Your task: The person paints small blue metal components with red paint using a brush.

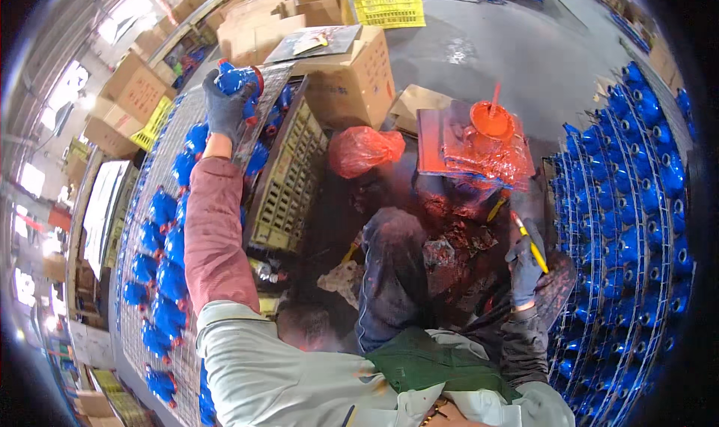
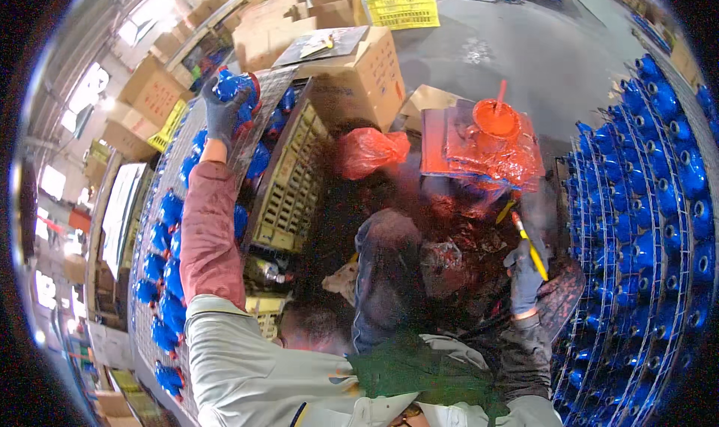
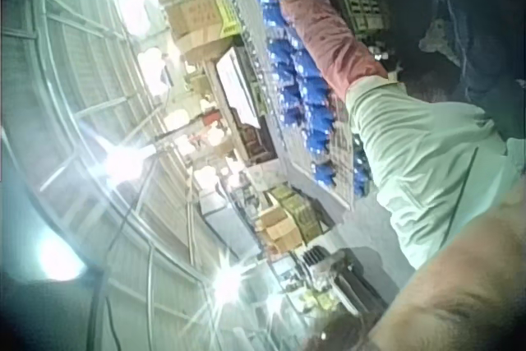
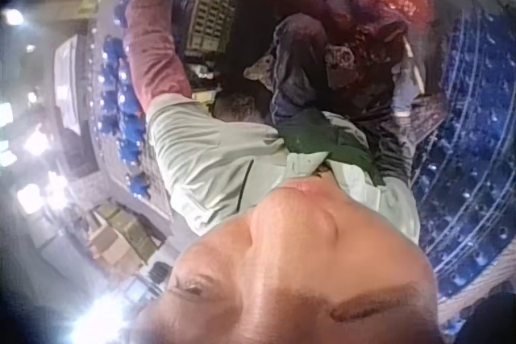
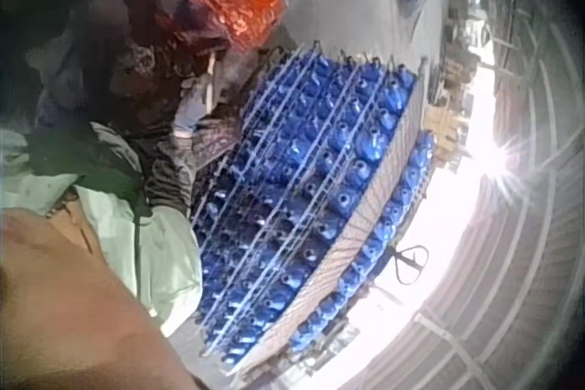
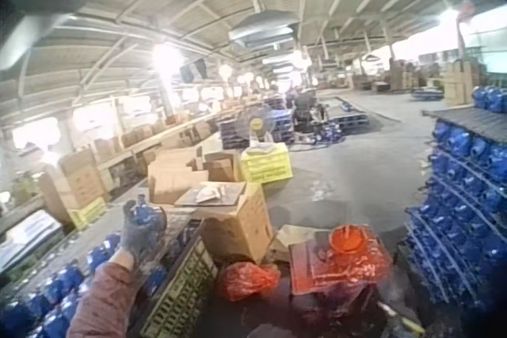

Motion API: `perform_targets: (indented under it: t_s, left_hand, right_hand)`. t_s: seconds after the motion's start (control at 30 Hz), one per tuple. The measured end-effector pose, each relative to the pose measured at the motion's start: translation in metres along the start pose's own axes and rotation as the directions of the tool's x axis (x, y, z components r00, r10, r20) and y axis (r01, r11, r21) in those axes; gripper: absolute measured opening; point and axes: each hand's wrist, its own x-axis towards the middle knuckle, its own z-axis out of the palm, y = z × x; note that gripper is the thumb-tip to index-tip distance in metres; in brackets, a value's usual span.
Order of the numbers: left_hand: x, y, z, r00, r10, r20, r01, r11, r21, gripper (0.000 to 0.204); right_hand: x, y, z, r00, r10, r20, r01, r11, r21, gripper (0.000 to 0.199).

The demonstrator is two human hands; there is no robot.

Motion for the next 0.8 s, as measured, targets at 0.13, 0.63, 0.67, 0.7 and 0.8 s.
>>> perform_targets:
  t_s: [0.13, 0.63, 0.67, 0.7, 0.8]
  left_hand:
    - [0.01, 0.001, 0.094, 0.973, -0.062, 0.224, -0.053, 0.881, 0.471, 0.073]
    - [0.054, -0.081, 0.17, 0.897, 0.155, 0.413, -0.441, 0.267, 0.857, 0.065]
    - [0.029, -0.045, 0.198, 0.841, 0.212, 0.497, -0.54, 0.376, 0.753, 0.062]
    - [0.007, -0.017, 0.213, 0.736, 0.171, 0.655, -0.633, 0.518, 0.576, 0.054]
    - [-0.065, 0.098, 0.222, 0.002, 0.36, 0.933, -0.602, 0.745, -0.286, 0.034]
  right_hand:
    - [0.0, 0.02, -0.002, 0.993, -0.099, -0.061, 0.108, 0.981, 0.164, 0.049]
    - [0.014, -0.039, 0.016, 0.937, -0.221, 0.269, 0.3, 0.905, -0.303, 0.044]
    - [0.012, -0.041, 0.009, 0.902, -0.321, 0.288, 0.402, 0.868, -0.292, 0.046]
    - [0.013, -0.051, 0.003, 0.844, -0.408, 0.35, 0.519, 0.785, -0.337, 0.047]
    - [0.024, -0.098, -0.017, 0.621, -0.523, 0.584, 0.777, 0.313, -0.546, 0.049]
